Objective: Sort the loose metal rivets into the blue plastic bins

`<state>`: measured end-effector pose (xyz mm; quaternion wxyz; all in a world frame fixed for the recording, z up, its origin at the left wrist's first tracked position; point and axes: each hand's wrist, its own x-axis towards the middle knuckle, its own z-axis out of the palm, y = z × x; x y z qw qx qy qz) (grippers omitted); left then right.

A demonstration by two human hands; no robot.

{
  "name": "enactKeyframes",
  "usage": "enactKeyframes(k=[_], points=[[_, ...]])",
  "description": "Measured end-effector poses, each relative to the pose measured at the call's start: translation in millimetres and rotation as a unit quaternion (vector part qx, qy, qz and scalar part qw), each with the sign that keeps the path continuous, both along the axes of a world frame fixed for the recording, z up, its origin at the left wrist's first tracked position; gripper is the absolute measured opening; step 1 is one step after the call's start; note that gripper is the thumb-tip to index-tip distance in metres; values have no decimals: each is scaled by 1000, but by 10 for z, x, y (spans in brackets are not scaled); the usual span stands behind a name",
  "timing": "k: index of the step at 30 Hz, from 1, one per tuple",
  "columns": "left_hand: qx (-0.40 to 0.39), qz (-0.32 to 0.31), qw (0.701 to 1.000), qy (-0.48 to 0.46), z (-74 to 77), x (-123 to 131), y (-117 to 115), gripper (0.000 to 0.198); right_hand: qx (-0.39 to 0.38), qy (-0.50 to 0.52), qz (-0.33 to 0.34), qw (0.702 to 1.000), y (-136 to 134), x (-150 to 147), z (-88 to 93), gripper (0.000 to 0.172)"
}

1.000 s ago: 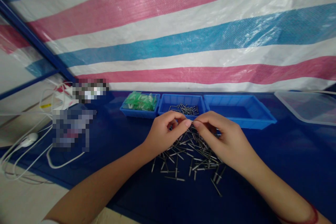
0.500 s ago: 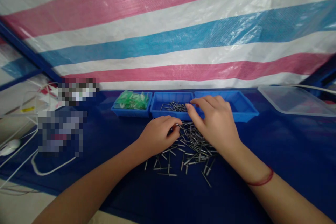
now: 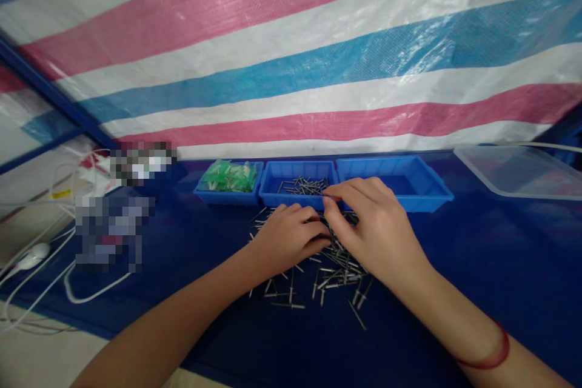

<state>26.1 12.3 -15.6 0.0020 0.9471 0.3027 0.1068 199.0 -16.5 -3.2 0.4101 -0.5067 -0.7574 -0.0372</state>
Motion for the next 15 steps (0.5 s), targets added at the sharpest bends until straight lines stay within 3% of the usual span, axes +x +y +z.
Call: enactKeyframes(k=[9,15], points=[[-8,27,999,20,12,4,-20,24,8,-10,25,1000,22,-1,-41,12],[51,24,997,44,-36,-3,-41,23,36,-21,38,998,41,-9,-60,9]])
